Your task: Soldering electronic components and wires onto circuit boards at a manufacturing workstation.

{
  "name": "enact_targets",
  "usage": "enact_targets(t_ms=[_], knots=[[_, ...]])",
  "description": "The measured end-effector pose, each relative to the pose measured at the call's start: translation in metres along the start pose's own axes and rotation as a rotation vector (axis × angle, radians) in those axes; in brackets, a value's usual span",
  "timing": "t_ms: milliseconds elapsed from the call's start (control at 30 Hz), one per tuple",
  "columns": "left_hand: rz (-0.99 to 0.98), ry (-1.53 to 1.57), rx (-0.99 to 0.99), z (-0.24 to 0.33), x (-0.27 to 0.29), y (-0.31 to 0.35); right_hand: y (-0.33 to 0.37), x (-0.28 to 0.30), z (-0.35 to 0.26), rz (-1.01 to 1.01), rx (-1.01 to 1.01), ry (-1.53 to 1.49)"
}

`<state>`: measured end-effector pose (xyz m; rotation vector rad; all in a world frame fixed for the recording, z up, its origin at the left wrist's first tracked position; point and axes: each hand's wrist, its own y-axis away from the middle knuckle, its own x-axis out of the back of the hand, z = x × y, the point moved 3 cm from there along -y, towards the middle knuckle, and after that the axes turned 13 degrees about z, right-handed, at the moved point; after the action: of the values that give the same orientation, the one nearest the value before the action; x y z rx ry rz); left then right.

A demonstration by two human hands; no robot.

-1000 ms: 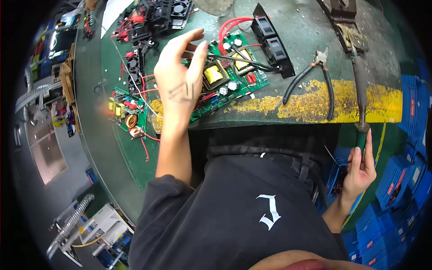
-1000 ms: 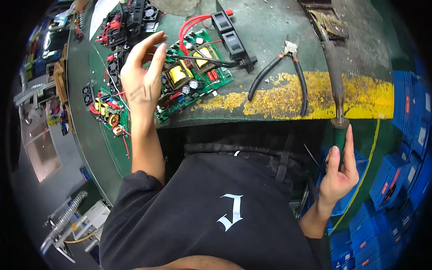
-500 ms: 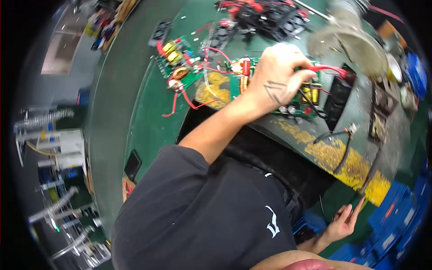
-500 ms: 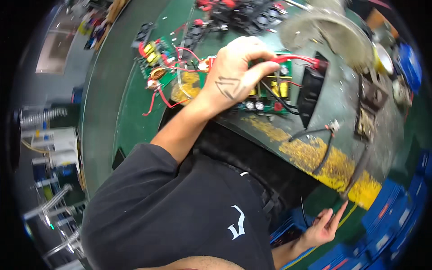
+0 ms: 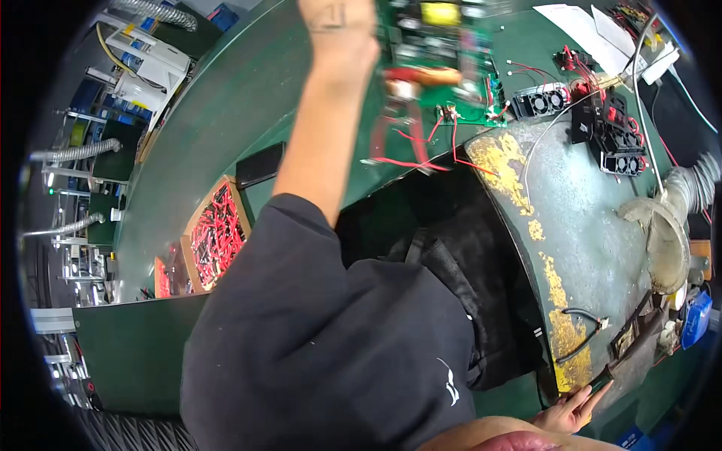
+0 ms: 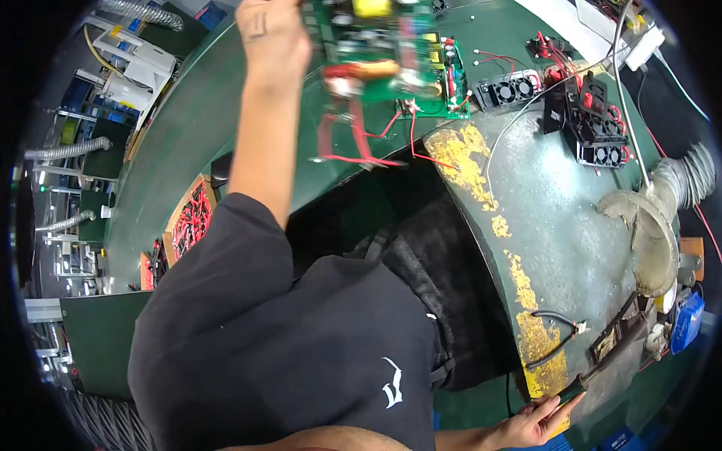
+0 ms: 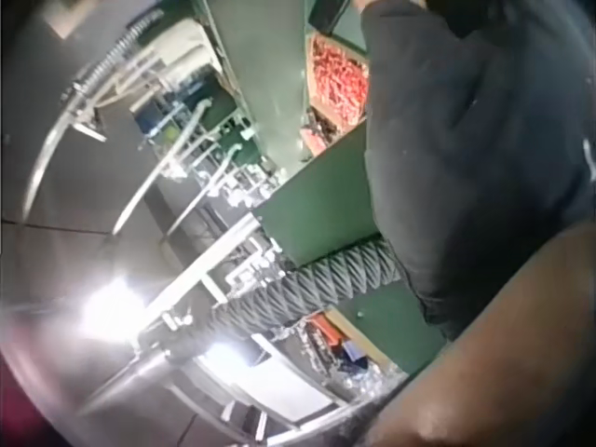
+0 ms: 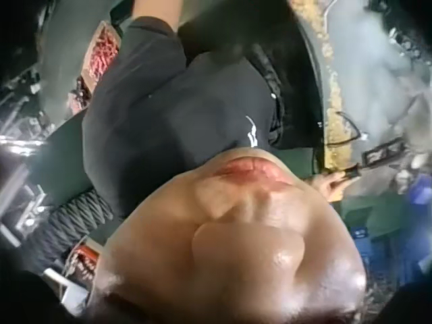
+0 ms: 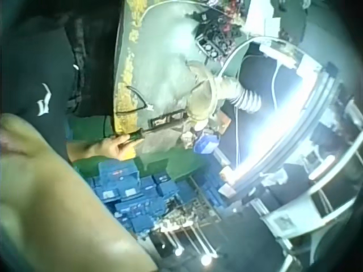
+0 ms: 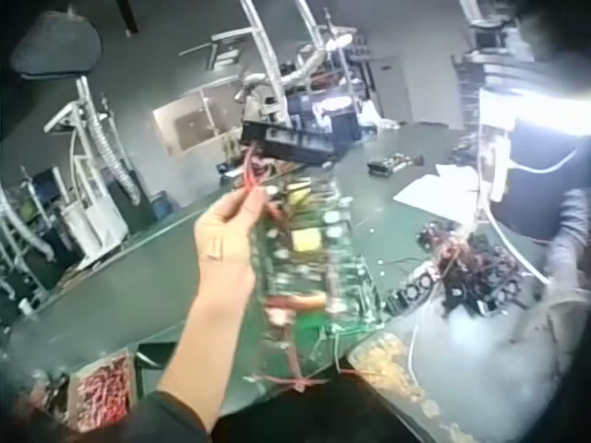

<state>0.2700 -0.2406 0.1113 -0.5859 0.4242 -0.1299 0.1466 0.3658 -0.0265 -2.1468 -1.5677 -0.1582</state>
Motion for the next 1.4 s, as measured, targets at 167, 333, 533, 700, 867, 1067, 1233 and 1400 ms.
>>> enact_targets(t_ms=[167, 333, 533, 700, 867, 1067, 1233, 1400], knots=[[-0.015, -1.153, -0.686, -0.025, 0.123, -0.099, 0.002, -0.029, 0.0, -0.018, 0.051, -0.073], [0.241, -1.344, -0.482, -0.082, 0.264, -0.178, 0.011, -0.041, -0.013, 0.018, -0.021, -0.008], [0.257, -1.801, -0.399, -0.134, 0.322, -0.224, 0.011, -0.06, -0.026, -0.028, -0.036, 0.048], [0.309, -1.652, -0.062, -0.164, 0.34, -0.235, 0.011, -0.068, -0.023, -0.016, -0.089, -0.018], [-0.097, -1.393, -0.225, -0.185, 0.198, -0.15, 0.016, -0.068, -0.028, -0.014, -0.091, -0.001], [-0.749, -1.15, -0.33, -0.205, 0.008, -0.059, 0.015, -0.042, -0.017, 0.05, -0.007, 0.011], [-0.471, -1.12, -0.322, -0.263, 0.008, -0.035, 0.031, -0.003, -0.032, 0.218, 0.034, 0.09], [-0.438, -1.466, -0.044, -0.272, -0.034, -0.009, 0.025, 0.015, -0.014, 0.425, 0.179, 0.278]])
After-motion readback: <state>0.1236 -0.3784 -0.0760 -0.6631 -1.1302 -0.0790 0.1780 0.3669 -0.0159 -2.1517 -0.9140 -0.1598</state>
